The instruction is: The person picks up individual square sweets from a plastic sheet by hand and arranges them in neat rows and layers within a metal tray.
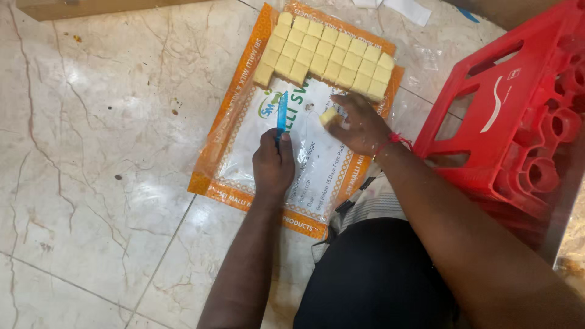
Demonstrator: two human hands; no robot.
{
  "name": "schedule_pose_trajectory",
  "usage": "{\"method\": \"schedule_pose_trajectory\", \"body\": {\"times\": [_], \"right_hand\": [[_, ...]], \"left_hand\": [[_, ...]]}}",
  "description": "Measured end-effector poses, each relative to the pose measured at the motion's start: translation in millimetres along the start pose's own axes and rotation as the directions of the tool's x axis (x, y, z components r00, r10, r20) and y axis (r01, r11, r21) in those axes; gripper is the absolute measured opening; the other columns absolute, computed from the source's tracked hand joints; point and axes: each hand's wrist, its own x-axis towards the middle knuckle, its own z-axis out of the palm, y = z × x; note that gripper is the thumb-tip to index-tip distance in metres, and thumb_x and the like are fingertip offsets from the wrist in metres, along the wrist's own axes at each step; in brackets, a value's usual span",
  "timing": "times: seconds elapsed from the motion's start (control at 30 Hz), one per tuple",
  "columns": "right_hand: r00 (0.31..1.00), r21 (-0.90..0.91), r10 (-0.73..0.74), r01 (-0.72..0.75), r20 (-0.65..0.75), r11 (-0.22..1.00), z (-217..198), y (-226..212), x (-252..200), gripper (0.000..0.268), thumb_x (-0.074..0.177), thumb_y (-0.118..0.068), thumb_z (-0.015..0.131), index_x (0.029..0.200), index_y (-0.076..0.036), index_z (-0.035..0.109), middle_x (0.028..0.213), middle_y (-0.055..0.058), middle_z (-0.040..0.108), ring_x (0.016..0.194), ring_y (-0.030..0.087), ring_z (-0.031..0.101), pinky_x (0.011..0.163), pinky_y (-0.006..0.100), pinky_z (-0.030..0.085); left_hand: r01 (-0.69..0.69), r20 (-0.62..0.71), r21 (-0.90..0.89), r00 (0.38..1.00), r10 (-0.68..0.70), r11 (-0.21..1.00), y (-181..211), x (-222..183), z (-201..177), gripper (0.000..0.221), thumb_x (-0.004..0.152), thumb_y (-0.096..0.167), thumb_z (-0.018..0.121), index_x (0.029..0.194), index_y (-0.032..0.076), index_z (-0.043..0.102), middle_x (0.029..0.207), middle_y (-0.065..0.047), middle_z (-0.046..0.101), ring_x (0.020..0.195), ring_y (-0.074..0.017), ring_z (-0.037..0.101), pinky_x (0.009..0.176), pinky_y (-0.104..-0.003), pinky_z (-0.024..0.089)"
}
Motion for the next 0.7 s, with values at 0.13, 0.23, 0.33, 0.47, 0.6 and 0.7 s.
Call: {"method": "schedule_pose_trajectory", "body": {"times": [0.13, 0.23, 0.33, 0.47, 0.6, 0.7], "right_hand": [[0.968, -0.103, -0.009, 0.036, 0.25, 0.994, -4, -21, 7, 0.053, 0.086, -0.011, 0.071, 0.137, -0.009, 0.058, 0.133, 0.015, 0.058, 0.108, 0.033, 0.062, 0.094, 0.04, 0.053], [0.965, -0.233, -0.115, 0.171, 0.235, 0.957, -4, -25, 10, 0.051, 0.085, -0.006, 0.075, 0.134, -0.008, 0.06, 0.126, 0.015, 0.06, 0.116, 0.037, 0.06, 0.098, 0.043, 0.052], [0.968, -0.196, -0.153, 0.193, 0.201, 0.961, -6, -26, 9, 0.059, 0.08, -0.005, 0.075, 0.136, -0.005, 0.058, 0.129, 0.018, 0.058, 0.116, 0.04, 0.059, 0.098, 0.044, 0.051], [0.972, -0.203, -0.149, 0.185, 0.18, 0.961, -5, -26, 9, 0.068, 0.076, -0.007, 0.077, 0.139, -0.001, 0.053, 0.129, 0.022, 0.056, 0.114, 0.043, 0.057, 0.095, 0.046, 0.05], [0.964, -0.316, 0.005, 0.083, 0.267, 0.945, 2, -19, 9, 0.053, 0.08, -0.006, 0.074, 0.132, -0.008, 0.062, 0.122, 0.016, 0.061, 0.111, 0.038, 0.063, 0.092, 0.044, 0.054], [0.983, -0.208, 0.031, 0.008, 0.183, 0.978, 4, -15, 7, 0.049, 0.08, -0.017, 0.081, 0.126, -0.007, 0.065, 0.112, 0.018, 0.064, 0.104, 0.038, 0.064, 0.089, 0.045, 0.054]], "left_hand": [[0.052, 0.001, -0.011, 0.999, -0.052, 0.999, 1, 0, 1, 0.024, 0.106, 0.022, 0.055, 0.113, -0.001, 0.06, 0.076, -0.018, 0.068, 0.065, -0.0336, 0.069, 0.061, -0.044, 0.053], [0.041, 0.002, -0.003, 0.999, -0.041, 0.999, 0, -1, 1, 0.024, 0.106, 0.022, 0.055, 0.113, 0.0, 0.06, 0.076, -0.018, 0.068, 0.065, -0.0334, 0.068, 0.061, -0.044, 0.053], [0.032, 0.003, 0.003, 0.999, -0.032, 0.999, -1, -1, 1, 0.023, 0.106, 0.021, 0.055, 0.113, -0.001, 0.06, 0.075, -0.018, 0.068, 0.064, -0.0332, 0.068, 0.061, -0.044, 0.052], [0.025, 0.003, -0.042, 1.0, -0.025, 0.999, 0, -1, -1, 0.023, 0.106, 0.021, 0.056, 0.113, -0.001, 0.059, 0.074, -0.017, 0.067, 0.062, -0.0319, 0.068, 0.06, -0.043, 0.053], [0.004, -0.015, -0.002, 1.0, -0.004, 1.0, -6, -1, 2, 0.024, 0.106, 0.021, 0.057, 0.115, -0.001, 0.06, 0.079, -0.019, 0.069, 0.067, -0.0332, 0.069, 0.063, -0.043, 0.054], [0.018, -0.009, -0.048, 1.0, -0.018, 0.999, -10, -3, 3, 0.025, 0.105, 0.022, 0.057, 0.114, -0.001, 0.06, 0.078, -0.02, 0.069, 0.067, -0.0337, 0.069, 0.063, -0.044, 0.054]]}}
